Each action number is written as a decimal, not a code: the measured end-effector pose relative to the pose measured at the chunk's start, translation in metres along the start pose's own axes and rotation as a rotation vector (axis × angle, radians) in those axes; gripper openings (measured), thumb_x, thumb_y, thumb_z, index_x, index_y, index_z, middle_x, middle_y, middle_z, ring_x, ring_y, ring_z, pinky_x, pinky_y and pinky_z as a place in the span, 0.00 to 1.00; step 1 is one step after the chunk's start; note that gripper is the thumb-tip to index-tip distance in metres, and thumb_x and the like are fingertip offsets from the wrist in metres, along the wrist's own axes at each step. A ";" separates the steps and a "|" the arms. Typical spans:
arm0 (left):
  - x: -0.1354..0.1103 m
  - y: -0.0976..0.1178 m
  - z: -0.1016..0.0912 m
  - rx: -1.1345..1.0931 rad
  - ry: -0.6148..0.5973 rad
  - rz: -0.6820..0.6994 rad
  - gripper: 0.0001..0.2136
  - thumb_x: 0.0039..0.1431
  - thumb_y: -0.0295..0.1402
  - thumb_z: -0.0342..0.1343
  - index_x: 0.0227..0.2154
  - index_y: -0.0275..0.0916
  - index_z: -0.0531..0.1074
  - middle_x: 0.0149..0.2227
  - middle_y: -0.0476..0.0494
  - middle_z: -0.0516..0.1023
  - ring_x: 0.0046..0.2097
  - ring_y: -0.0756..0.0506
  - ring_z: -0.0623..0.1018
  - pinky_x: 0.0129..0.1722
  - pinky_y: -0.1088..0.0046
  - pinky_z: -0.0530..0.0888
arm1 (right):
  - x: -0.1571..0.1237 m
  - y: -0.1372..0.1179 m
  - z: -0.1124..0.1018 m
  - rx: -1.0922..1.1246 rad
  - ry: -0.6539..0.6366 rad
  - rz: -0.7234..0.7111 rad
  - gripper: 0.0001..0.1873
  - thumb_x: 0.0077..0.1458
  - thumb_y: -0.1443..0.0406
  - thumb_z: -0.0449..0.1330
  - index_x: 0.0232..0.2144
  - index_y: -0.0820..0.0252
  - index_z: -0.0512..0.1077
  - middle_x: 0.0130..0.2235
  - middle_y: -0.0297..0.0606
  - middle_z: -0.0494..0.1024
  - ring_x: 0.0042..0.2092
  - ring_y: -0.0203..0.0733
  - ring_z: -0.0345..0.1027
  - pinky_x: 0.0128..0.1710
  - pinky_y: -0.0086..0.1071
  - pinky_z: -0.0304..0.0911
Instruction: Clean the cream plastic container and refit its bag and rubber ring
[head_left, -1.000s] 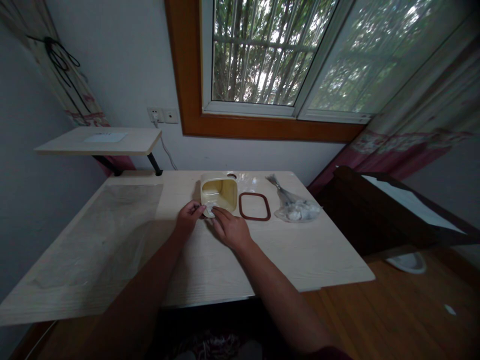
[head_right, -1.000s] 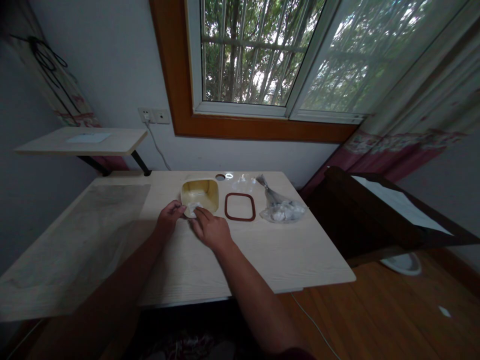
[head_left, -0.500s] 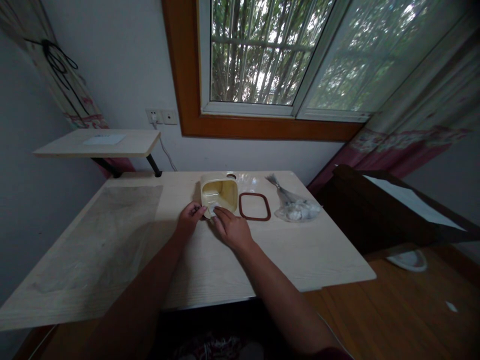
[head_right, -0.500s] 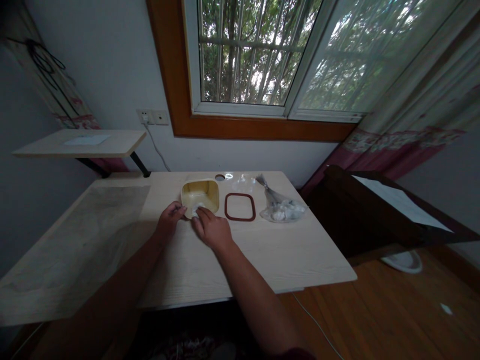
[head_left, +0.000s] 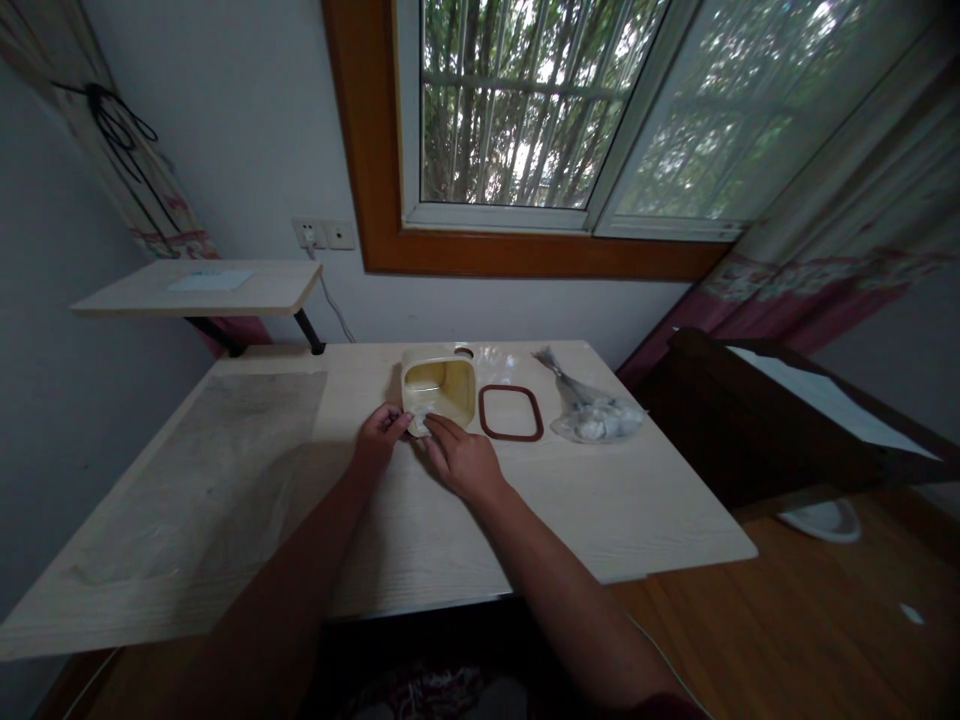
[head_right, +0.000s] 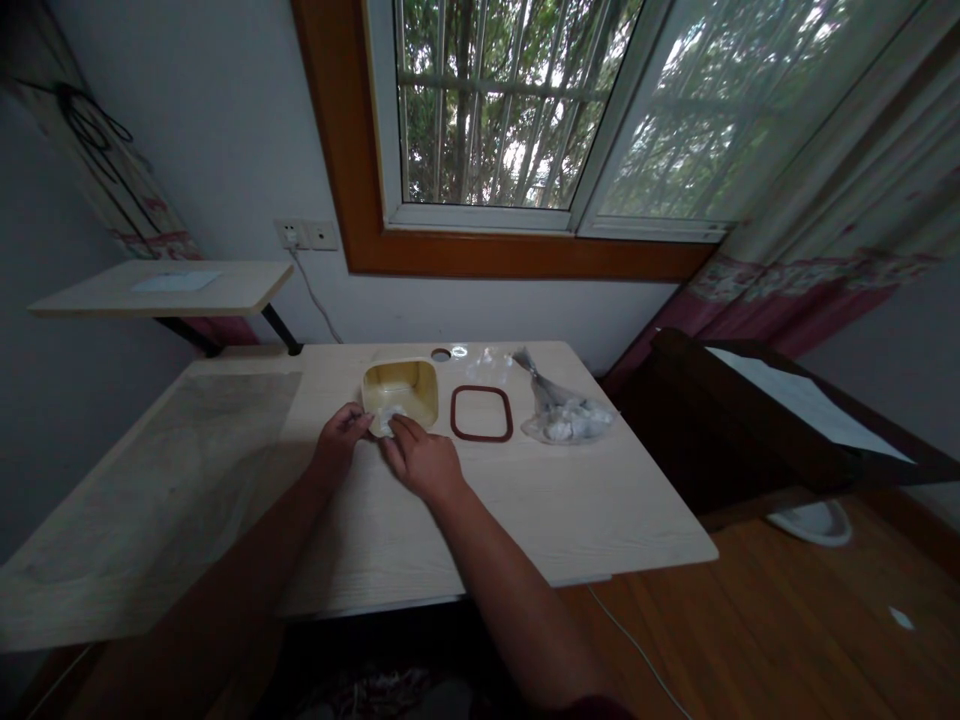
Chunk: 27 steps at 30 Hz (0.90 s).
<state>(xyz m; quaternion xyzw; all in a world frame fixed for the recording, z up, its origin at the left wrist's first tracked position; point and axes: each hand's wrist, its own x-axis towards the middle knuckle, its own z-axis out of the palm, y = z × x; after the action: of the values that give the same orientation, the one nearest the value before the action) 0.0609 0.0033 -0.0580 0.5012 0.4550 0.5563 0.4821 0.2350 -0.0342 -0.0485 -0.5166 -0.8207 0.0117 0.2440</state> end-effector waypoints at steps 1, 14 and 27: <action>0.000 0.001 0.000 0.002 0.001 0.005 0.15 0.49 0.44 0.64 0.25 0.39 0.67 0.23 0.54 0.71 0.26 0.50 0.75 0.30 0.75 0.74 | 0.000 -0.002 0.000 0.004 -0.010 -0.021 0.24 0.70 0.54 0.46 0.60 0.56 0.68 0.61 0.42 0.72 0.51 0.42 0.75 0.44 0.33 0.72; 0.001 -0.004 0.000 0.000 -0.009 0.002 0.14 0.51 0.43 0.63 0.26 0.39 0.68 0.23 0.53 0.72 0.26 0.50 0.76 0.30 0.74 0.74 | 0.001 0.003 -0.001 -0.041 0.023 0.031 0.23 0.70 0.55 0.45 0.58 0.57 0.70 0.59 0.45 0.74 0.49 0.42 0.76 0.42 0.31 0.72; 0.004 -0.008 -0.001 0.011 -0.019 -0.002 0.16 0.50 0.45 0.64 0.26 0.39 0.68 0.23 0.52 0.73 0.26 0.49 0.76 0.29 0.75 0.73 | 0.000 0.008 0.002 -0.109 0.051 0.135 0.23 0.70 0.55 0.45 0.57 0.58 0.71 0.59 0.46 0.73 0.45 0.43 0.77 0.40 0.33 0.72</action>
<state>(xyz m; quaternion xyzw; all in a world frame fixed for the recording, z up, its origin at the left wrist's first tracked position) 0.0606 0.0085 -0.0652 0.5085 0.4540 0.5485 0.4842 0.2406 -0.0303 -0.0526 -0.5835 -0.7769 -0.0297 0.2349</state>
